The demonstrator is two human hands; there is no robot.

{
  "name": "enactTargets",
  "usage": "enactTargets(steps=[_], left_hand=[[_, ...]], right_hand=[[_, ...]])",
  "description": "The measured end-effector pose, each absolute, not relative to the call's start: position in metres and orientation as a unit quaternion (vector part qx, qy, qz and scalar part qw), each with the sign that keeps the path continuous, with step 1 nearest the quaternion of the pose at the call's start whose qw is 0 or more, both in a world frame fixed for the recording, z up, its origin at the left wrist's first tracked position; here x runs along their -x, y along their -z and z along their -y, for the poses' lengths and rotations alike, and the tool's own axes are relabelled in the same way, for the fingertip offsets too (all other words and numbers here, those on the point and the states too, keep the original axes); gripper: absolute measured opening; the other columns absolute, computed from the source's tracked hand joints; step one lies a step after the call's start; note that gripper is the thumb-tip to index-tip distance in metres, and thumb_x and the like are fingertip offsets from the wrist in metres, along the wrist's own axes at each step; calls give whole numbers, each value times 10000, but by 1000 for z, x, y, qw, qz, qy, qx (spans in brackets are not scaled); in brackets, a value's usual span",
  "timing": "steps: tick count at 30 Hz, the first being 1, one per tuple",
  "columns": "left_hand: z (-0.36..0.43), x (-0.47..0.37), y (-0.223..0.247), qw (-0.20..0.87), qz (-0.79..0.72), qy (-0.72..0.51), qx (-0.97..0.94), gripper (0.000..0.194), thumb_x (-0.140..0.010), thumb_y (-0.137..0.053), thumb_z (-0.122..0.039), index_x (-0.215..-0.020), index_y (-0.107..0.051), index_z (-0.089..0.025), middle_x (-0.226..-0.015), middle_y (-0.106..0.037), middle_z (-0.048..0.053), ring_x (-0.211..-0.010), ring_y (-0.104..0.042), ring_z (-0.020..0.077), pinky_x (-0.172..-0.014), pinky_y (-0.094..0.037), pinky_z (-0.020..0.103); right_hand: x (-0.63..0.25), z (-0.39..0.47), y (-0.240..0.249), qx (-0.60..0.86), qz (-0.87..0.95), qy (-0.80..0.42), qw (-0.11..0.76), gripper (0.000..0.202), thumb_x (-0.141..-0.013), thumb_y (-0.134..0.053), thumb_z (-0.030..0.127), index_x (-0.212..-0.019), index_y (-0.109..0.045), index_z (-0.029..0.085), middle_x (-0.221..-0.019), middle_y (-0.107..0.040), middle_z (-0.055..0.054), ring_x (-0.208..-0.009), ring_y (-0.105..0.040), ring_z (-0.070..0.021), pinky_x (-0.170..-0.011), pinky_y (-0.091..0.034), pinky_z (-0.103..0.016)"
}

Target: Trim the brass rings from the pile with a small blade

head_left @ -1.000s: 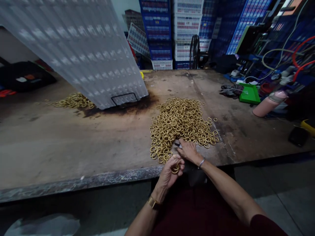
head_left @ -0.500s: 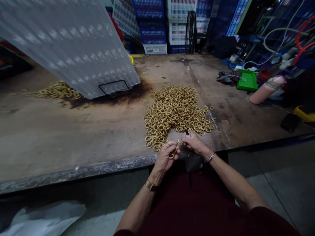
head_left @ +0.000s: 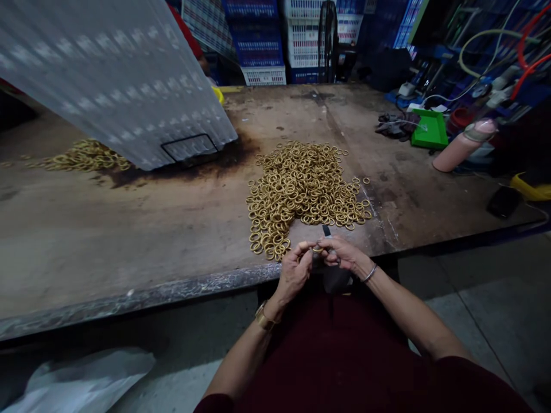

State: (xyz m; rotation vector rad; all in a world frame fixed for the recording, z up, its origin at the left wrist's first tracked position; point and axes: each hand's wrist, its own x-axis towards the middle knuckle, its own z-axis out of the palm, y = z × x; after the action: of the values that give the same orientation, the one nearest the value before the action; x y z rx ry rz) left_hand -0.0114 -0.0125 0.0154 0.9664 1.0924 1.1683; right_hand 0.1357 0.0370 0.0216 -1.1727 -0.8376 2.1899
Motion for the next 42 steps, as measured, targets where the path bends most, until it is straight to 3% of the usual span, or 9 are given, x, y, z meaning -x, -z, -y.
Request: enactTargets(steps=[3,6,12,16,25,34,42], left_hand=[[12,10,-9,529,-472,-513,-484,238,-746,-640,-356,-903,-644,-177,-681,-629,-4,-550,-527,93,-529,-405,215],[12,10,-6,512,-478,-516,-493,197,-751,-640,-350,-859,-641,-185,-719,-643,4,-592,-539,101,-553,-412,213],[17,9,-10,630,-482,-483,-370,302,-717,-670,-429,-843,-573,-172,-511,-486,-69,-392,-372,46,-386,-288,162],[18,6,-7,672,-467,-485,-308,358,-685,-698,-443,-855,-541,-169,-585,-505,-61,-416,-399,36,-369,-288,141],[17,-3,-10,722,-452,-454,-263,381,-646,-726,-448,-781,-512,-164,-623,-514,-47,-426,-413,32,-358,-282,137],[21,-12,-14,704,-461,-456,-291,366,-691,-690,-477,-792,-532,-163,-619,-502,-49,-433,-401,31,-370,-290,143],[19,-12,-7,677,-483,-450,-325,346,-735,-647,-488,-780,-527,-166,-621,-511,-37,-436,-406,36,-378,-305,146]], right_hand=[[-135,-35,-20,420,275,-829,248,139,-688,-589,238,-676,-483,148,-474,-478,78,-305,-259,13,-325,-192,-118],[-132,-31,-22,426,266,-831,238,128,-713,-574,248,-697,-494,149,-472,-464,84,-305,-244,10,-325,-195,-124],[-126,-21,-13,524,393,-684,321,275,-697,-609,421,-752,-486,182,-487,-471,94,-315,-299,-17,-319,-190,-146],[-126,-18,-2,528,451,-636,336,324,-704,-574,487,-767,-514,175,-512,-476,77,-350,-324,-30,-343,-219,-163],[-130,-23,-6,574,560,-501,325,198,-714,-524,347,-613,-516,177,-514,-462,51,-484,-380,-72,-474,-302,-197],[-144,-26,-3,594,570,-468,323,190,-758,-472,309,-634,-537,180,-551,-516,23,-518,-431,-97,-521,-335,-208],[-161,-9,-7,536,788,-266,143,153,-785,-459,174,-827,-605,192,-730,-633,-35,-662,-543,-145,-612,-313,-233]])
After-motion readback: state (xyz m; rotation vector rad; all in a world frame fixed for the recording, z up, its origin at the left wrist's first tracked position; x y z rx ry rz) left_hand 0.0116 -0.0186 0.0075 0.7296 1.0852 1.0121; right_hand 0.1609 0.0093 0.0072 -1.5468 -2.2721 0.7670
